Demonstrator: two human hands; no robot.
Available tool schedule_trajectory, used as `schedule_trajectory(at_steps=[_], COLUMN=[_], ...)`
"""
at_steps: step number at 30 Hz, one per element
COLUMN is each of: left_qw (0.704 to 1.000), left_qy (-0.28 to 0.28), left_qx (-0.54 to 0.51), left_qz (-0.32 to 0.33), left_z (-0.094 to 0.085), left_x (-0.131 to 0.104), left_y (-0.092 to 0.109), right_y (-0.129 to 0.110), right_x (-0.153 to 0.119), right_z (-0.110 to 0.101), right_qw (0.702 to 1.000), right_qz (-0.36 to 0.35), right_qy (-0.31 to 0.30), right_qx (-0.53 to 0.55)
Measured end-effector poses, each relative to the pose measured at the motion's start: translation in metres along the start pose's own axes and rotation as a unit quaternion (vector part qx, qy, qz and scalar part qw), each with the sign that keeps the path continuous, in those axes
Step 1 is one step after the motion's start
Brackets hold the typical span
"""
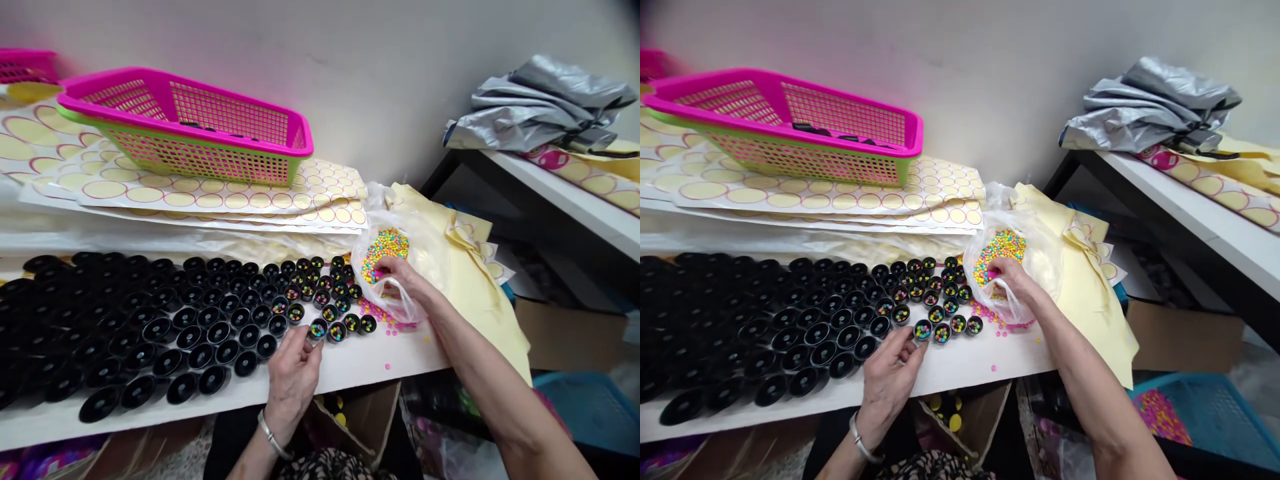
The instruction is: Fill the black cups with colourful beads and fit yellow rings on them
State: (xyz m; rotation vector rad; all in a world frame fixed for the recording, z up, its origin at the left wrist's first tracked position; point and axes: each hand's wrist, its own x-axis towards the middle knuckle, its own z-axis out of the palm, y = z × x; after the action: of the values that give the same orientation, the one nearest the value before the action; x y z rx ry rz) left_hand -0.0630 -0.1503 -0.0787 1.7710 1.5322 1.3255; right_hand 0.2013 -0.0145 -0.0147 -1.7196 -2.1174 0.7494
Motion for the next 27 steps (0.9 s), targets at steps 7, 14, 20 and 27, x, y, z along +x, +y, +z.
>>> schedule_trajectory(at_steps=[7, 14, 20, 27], left_qw=[1.000, 0.999, 0.999, 0.998], left_qy=[0.005, -0.012, 0.014, 0.054], left_qx=[-0.002, -0.019, -0.014, -0.034], left_qz=[0.007, -0.027, -0.025, 0.014], left_z=[0.000, 0.001, -0.003, -0.010], left_x=[0.001, -0.005, -0.010, -0.012], left_y=[-0.001, 0.003, 0.007, 0.013], right_y=[0.003, -0.050, -0.126, -0.166], right_x=[-0.015, -0.028, -0.032, -0.026], right_z=[-0.001, -0.005, 0.032, 0.076], right_qw=[0.920, 0.919, 0.944, 0.948], right_qz=[0.057, -0.019, -0.161, -0.275], right_qy=[0.127, 0.069, -0.103, -0.116], right_qx=[0.366, 0.387, 0.268, -0.114])
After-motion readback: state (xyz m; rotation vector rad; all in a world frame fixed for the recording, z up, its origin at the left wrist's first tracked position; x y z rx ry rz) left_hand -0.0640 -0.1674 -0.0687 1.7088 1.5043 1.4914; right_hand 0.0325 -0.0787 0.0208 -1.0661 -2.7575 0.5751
